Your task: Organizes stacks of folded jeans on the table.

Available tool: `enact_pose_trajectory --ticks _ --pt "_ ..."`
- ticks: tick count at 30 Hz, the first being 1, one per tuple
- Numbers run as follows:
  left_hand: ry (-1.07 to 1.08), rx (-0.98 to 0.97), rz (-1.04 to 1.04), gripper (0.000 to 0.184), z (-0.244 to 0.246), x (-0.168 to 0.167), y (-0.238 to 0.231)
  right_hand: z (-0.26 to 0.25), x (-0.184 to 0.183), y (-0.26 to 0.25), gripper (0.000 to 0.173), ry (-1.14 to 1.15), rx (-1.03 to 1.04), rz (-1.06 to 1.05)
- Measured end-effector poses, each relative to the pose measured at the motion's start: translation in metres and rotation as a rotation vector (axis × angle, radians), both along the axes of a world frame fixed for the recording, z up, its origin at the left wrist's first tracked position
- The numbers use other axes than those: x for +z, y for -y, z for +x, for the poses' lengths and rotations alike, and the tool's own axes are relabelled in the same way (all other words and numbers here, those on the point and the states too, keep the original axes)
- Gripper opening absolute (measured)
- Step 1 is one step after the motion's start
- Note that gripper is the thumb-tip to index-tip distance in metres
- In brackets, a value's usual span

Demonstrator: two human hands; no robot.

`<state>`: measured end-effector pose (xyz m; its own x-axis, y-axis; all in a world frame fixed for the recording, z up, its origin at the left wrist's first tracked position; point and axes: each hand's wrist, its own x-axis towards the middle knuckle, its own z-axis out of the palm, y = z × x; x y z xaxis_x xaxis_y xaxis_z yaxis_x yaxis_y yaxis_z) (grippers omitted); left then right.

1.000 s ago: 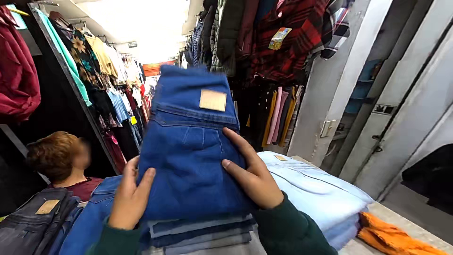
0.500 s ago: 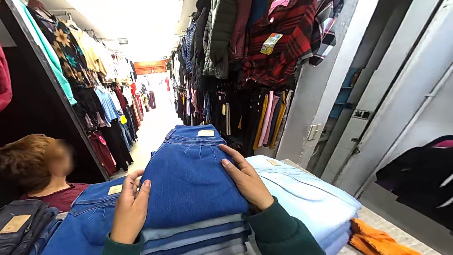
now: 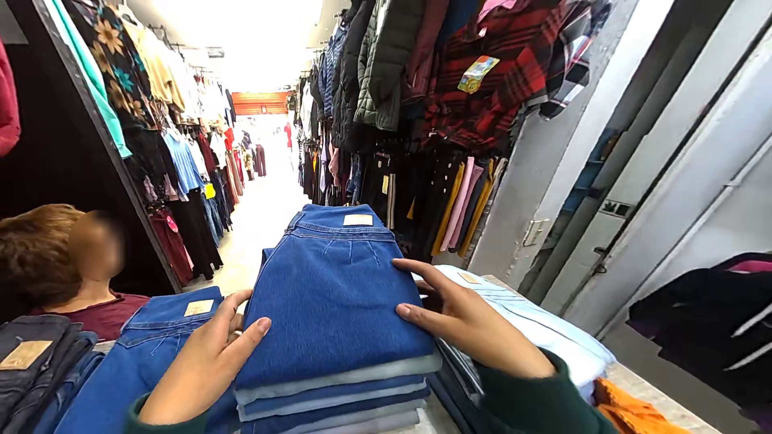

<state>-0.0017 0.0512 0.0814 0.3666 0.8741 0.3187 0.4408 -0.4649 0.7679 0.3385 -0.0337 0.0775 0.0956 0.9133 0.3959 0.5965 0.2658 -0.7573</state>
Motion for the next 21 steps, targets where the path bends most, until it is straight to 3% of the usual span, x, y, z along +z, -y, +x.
enact_pose_trajectory --ticks 3,4,7,9,14,17,21 --pt "-0.242 0.019 0.122 0.043 -0.032 0.004 0.004 0.024 -0.002 0.025 0.045 0.174 -0.065 -0.032" --pt "-0.341 -0.043 0.061 0.039 -0.043 0.008 0.008 0.029 -0.01 0.035 0.034 0.198 -0.093 -0.056" --pt "-0.566 -0.269 -0.19 0.031 -0.051 0.019 0.005 0.028 -0.045 0.062 0.026 0.192 -0.078 -0.092" --pt "-0.639 -0.278 -0.289 0.038 -0.041 0.019 0.002 0.02 -0.058 0.064 0.022 0.157 -0.054 -0.033" --pt "-0.69 -0.215 -0.305 0.034 -0.019 0.02 0.001 0.006 -0.063 0.045 0.033 0.048 -0.112 0.118" --pt "-0.663 -0.269 -0.289 0.026 -0.026 0.014 -0.002 0.007 -0.071 0.043 0.02 0.045 -0.107 0.18" --pt "-0.543 -0.279 -0.168 0.018 -0.062 0.013 -0.007 0.021 -0.062 0.05 0.02 0.048 -0.108 0.079"
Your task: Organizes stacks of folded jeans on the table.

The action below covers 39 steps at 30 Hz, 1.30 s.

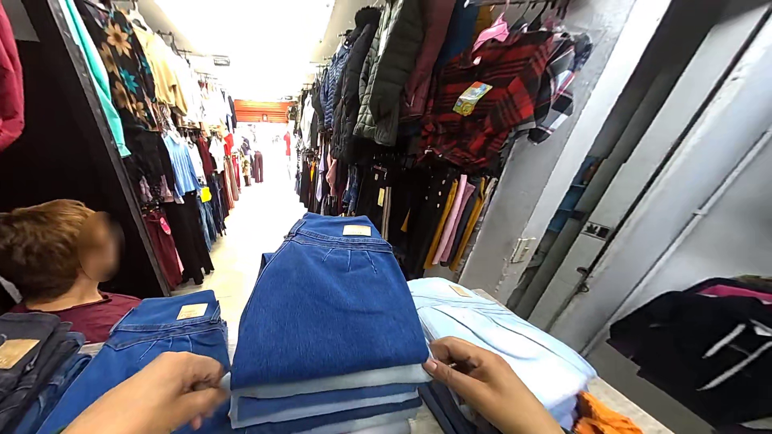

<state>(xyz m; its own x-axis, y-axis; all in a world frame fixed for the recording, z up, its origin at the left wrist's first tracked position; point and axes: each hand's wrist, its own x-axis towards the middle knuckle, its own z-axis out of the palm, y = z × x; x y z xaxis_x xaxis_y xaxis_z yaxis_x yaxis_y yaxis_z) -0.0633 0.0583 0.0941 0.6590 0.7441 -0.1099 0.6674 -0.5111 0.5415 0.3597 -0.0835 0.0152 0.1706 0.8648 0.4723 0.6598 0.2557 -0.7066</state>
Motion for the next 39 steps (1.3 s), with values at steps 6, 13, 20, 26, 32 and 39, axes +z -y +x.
enact_pose_trajectory --ticks 6,13,20,26,32,39 --pt "0.306 0.198 0.714 0.028 -0.015 0.007 0.019 -0.01 0.098 -0.009 0.043 0.231 -0.195 0.286" --pt "0.412 -0.205 0.626 0.023 0.014 0.024 0.057 -0.09 0.158 -0.124 0.071 0.629 -0.091 0.187" --pt "0.437 -0.176 0.703 0.023 0.002 0.029 0.07 -0.098 0.113 -0.151 0.071 0.743 -0.02 -0.357" --pt "0.427 -0.149 0.68 0.025 -0.003 0.027 0.075 -0.111 0.085 -0.094 0.08 0.69 0.016 -0.237" --pt "0.251 -0.198 0.601 0.026 0.002 0.04 0.08 -0.125 0.016 0.025 0.065 0.494 0.071 0.204" --pt "0.286 -0.071 0.635 0.027 -0.02 0.03 0.072 -0.049 -0.038 0.111 0.033 -0.157 -0.286 0.056"
